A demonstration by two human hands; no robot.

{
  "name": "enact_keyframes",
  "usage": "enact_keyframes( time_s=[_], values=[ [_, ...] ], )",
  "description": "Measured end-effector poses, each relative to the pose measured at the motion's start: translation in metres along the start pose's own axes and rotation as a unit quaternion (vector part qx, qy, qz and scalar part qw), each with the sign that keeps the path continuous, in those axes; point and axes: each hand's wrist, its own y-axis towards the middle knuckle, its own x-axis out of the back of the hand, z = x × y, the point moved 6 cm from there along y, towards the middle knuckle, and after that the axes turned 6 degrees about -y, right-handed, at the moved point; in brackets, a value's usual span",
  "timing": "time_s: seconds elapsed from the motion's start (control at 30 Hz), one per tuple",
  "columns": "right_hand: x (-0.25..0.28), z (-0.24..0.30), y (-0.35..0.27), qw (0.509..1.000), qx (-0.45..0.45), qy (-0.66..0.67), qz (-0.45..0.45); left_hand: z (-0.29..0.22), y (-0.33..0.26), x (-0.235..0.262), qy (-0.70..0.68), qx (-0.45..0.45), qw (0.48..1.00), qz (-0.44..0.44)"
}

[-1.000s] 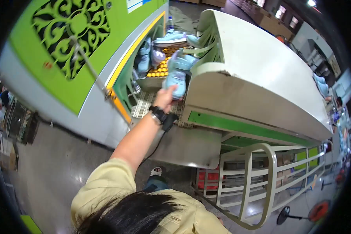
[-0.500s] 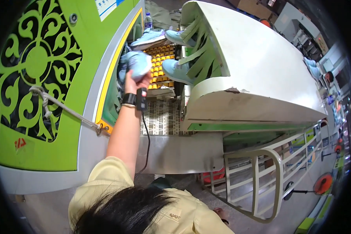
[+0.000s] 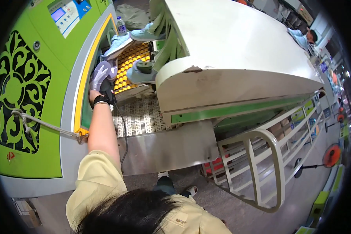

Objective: Removing shoes from a manufacturing machine, inspecting them, and packing them into shipping boxes.

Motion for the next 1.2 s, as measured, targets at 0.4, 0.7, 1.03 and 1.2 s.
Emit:
enact_keyframes(
  time_s=[0.4,0.7,1.03,1.2],
  values=[
    [0.006,-0.059,-0.037,0.998,-0.047,-0.027,-0.041,-0.116,-0.369,0.038,-0.16,-0.101,0.841,0.507],
    [0.069,-0.139,-0.051,0.978,-0.118,0.158,-0.064,-0.114,-0.653,0.311,0.171,0.174,0.081,0.966],
    [0.203,-0.288,0.045,0.979,0.01,0.147,-0.144,0.21,-0.669,0.495,0.617,0.053,0.077,0.781],
    [0.322,-0.292,0.094,0.924,0.067,0.341,-0.162,0.303,-0.763,0.538,0.482,-0.255,-0.254,0.799]
  ],
)
